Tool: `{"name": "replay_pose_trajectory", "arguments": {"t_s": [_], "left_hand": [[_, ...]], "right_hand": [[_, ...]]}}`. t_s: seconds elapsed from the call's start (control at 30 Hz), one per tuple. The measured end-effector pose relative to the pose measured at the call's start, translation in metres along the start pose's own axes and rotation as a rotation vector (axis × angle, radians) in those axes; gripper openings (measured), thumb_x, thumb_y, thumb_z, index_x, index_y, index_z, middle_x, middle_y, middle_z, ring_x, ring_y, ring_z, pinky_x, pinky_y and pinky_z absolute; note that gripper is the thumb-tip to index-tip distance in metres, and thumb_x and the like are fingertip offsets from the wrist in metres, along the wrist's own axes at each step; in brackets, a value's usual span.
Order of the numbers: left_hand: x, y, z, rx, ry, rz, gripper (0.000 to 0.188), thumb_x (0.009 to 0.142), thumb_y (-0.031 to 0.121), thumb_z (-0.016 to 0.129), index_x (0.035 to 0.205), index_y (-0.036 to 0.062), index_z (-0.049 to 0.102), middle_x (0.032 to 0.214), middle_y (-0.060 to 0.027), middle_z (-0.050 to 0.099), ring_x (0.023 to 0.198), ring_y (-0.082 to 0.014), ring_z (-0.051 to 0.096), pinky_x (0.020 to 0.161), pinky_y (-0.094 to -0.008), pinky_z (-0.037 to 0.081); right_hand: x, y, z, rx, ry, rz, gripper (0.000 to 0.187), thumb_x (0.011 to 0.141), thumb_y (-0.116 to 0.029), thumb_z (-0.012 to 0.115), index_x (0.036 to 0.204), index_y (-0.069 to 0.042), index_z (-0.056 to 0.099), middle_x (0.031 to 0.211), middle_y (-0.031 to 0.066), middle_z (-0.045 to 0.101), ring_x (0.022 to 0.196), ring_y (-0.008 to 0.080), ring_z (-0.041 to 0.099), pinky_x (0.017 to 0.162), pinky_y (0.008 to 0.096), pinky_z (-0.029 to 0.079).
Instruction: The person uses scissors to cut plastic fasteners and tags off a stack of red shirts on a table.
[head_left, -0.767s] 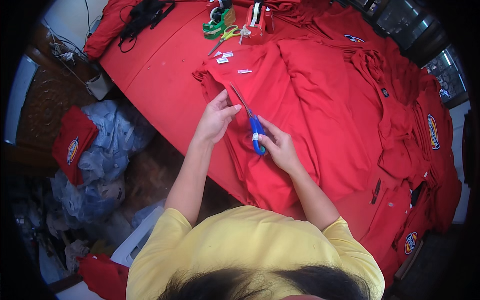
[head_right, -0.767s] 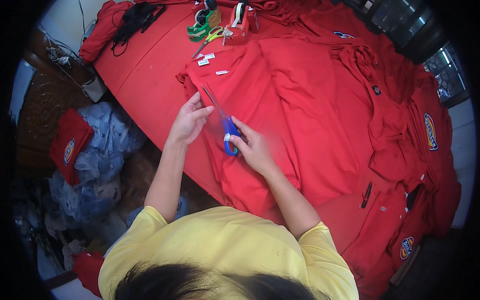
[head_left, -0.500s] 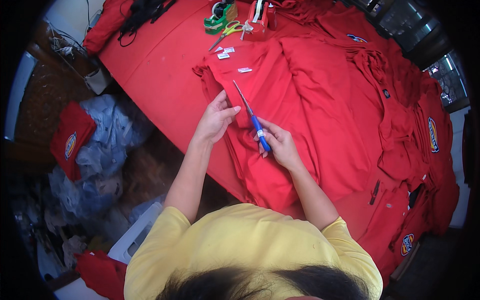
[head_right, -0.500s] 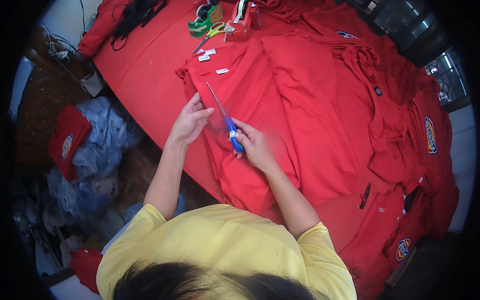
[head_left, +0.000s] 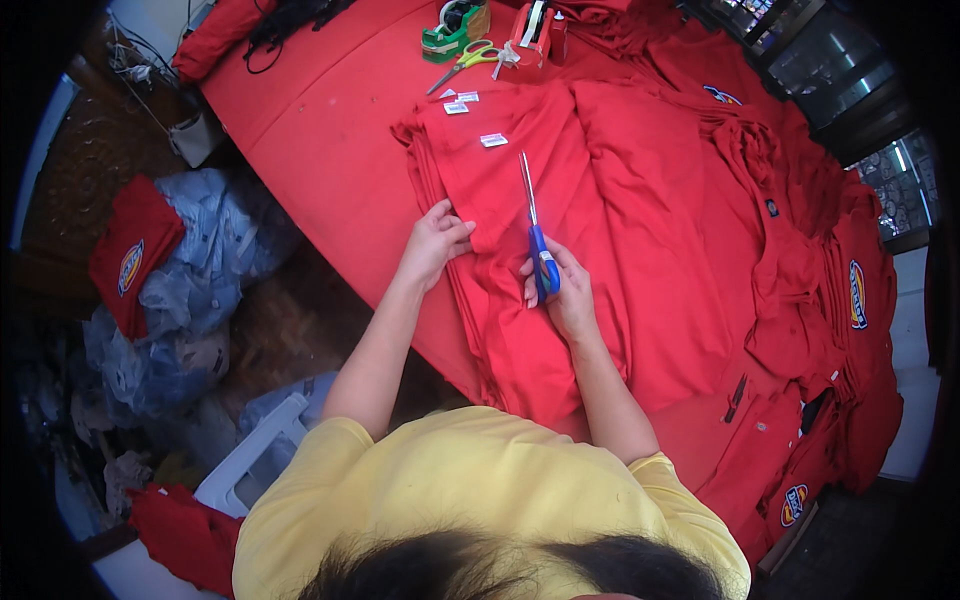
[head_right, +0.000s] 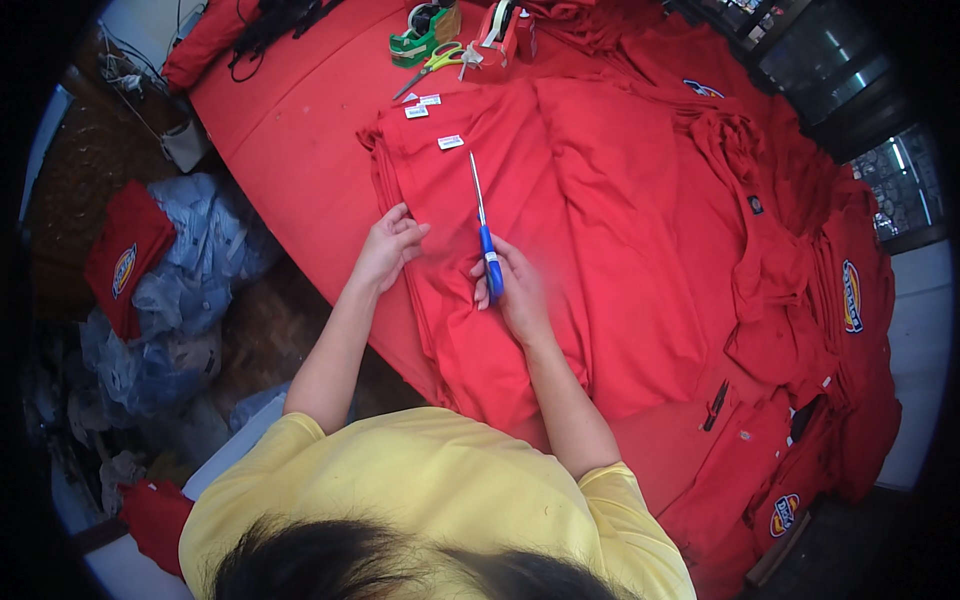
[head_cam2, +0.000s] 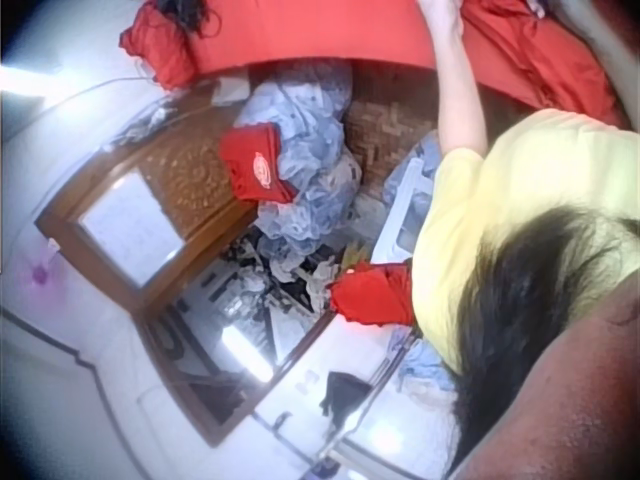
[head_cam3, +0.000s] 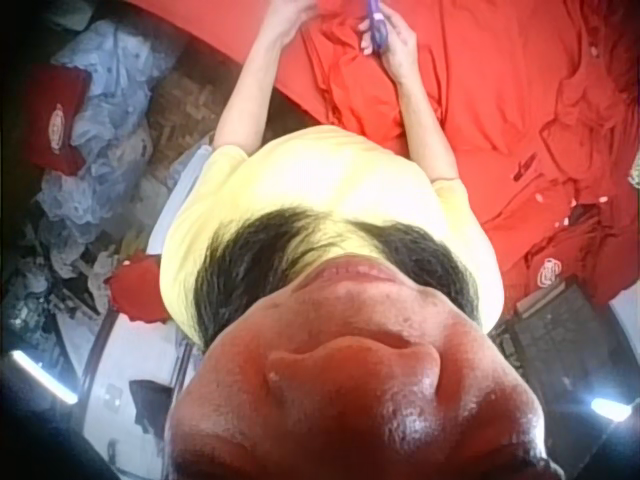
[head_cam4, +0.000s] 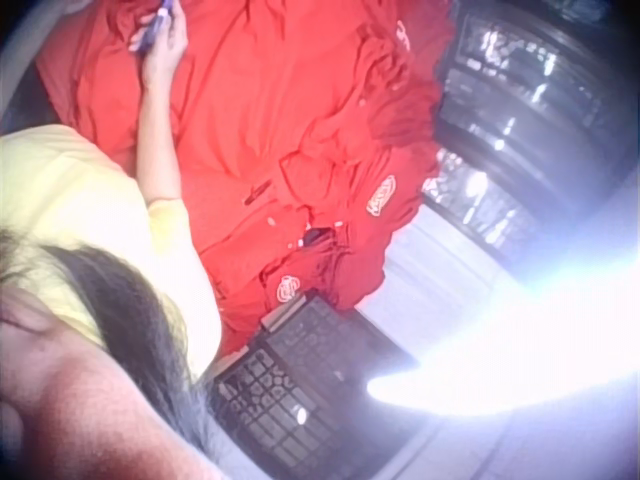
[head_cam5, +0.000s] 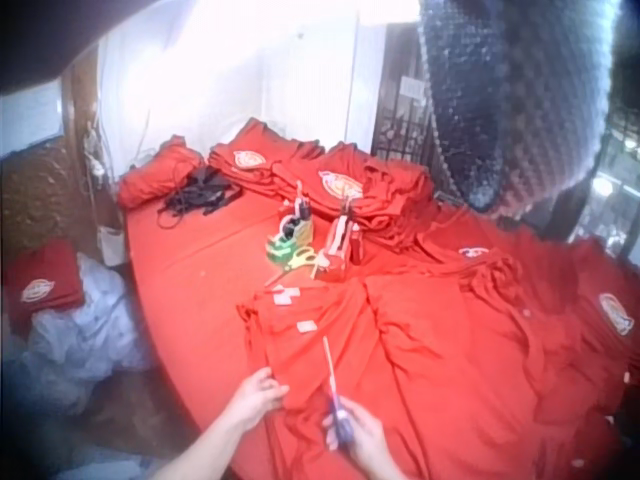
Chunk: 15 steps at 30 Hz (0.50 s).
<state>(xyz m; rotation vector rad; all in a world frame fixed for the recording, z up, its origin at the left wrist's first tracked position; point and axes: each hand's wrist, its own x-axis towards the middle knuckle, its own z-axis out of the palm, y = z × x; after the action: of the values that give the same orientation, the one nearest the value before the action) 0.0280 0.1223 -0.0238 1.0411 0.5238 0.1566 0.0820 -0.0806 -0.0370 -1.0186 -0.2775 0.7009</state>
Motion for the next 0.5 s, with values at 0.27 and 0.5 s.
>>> {"name": "replay_pose_trajectory", "arguments": {"t_s": [0.27, 0.5], "left_hand": [[0.027, 0.007, -0.008, 0.175, 0.01, 0.156, 0.037, 0.082, 0.002, 0.064, 0.115, 0.0044, 0.05, 0.086, -0.0012, 0.06, 0.073, -0.0116, 0.059, 0.063, -0.0248, 0.05], [0.05, 0.055, -0.033, 1.233, 0.569, 0.897, 0.053, 0.082, 0.018, 0.065, 0.128, -0.0017, 0.047, 0.112, -0.018, 0.059, 0.107, -0.0292, 0.055, 0.091, -0.0355, 0.045]], "right_hand": [[-0.013, -0.017, 0.0, 0.078, 0.004, -0.084, 0.041, 0.095, -0.011, 0.041, 0.134, 0.003, 0.036, 0.087, 0.0134, 0.059, 0.064, 0.0173, 0.059, 0.054, 0.0264, 0.051], [-0.097, -0.073, 0.009, -0.22, 0.14, -0.2, 0.047, 0.09, -0.008, 0.051, 0.133, 0.003, 0.037, 0.089, 0.0141, 0.06, 0.068, 0.0178, 0.062, 0.058, 0.0285, 0.053]]}}
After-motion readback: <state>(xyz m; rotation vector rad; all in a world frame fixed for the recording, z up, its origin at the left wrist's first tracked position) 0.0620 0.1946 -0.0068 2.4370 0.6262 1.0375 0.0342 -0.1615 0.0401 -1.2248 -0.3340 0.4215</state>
